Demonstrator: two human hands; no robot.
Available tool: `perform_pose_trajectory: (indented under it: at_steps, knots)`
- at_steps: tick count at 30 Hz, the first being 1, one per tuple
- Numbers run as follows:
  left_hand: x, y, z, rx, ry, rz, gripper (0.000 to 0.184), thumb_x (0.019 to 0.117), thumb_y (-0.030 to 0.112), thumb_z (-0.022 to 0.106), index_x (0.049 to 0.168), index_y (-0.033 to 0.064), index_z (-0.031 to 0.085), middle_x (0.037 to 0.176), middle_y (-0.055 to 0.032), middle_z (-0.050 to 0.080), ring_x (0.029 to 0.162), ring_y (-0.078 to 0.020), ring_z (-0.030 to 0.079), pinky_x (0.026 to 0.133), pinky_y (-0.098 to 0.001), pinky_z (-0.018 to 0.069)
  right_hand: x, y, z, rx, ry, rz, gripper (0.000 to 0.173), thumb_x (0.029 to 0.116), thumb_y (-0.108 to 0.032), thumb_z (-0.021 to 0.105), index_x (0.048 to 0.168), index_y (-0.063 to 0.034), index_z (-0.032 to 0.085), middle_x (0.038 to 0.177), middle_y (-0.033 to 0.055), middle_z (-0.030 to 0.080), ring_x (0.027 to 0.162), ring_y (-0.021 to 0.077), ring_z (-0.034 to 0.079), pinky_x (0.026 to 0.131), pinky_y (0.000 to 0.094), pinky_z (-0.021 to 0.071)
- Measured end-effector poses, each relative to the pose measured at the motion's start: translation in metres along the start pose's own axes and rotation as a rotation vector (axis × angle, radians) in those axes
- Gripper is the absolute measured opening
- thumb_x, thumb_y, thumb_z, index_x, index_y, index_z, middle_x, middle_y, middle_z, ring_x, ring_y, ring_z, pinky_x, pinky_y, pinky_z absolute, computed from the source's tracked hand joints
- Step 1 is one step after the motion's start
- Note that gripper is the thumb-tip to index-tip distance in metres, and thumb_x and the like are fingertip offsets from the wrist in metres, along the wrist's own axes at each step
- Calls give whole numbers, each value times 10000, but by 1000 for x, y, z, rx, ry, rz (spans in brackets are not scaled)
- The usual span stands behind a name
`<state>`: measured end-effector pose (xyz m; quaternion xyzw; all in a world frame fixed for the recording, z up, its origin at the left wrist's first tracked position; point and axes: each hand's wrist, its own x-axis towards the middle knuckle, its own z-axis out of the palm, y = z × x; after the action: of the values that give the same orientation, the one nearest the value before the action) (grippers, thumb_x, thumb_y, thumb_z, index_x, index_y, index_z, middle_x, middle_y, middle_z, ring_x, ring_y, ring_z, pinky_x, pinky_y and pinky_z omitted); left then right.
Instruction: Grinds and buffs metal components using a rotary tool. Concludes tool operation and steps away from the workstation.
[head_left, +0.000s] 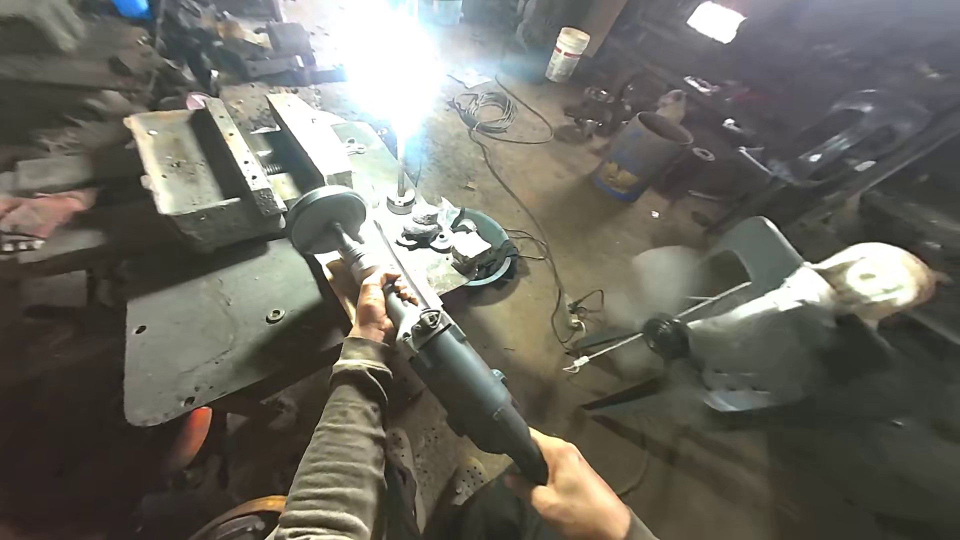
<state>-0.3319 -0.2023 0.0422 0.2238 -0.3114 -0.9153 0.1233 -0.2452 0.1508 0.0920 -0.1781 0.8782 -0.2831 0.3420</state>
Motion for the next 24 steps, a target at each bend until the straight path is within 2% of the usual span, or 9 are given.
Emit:
perform_pose_trajectory:
  at_steps: [8,13,17,24]
  knots:
    - [-8,5,-5,-40,91,-4,188,961,199,502,780,149,511,560,19,456,458,-124,507,500,-303,521,3,-2,4,-32,-38,-2,487,832,-428,788,1232,-171,683,979,18,747,909,166,719,844,476,594]
    - [2,-1,5,25,54,13,174,967,238,510,812,161,533,585,23,472,481,-124,511,518,-321,520,2,5,-2,15,-3,-6,453,829,-428,801,1193,-181,694,947,-2,744,876,141,717,822,463,604]
    - [8,-7,20,93,-22,-24,210,978,275,500,790,190,535,602,44,480,507,-106,515,537,-305,515,3,12,-6,78,24,12,418,810,-384,824,1139,-154,707,929,7,738,856,143,711,812,450,603]
    - [39,-19,44,148,-1,-96,151,968,268,526,859,166,550,640,13,505,536,-142,535,555,-344,528,13,29,-11,243,42,-7,338,791,-342,848,1037,-153,714,797,14,714,648,152,678,654,426,607]
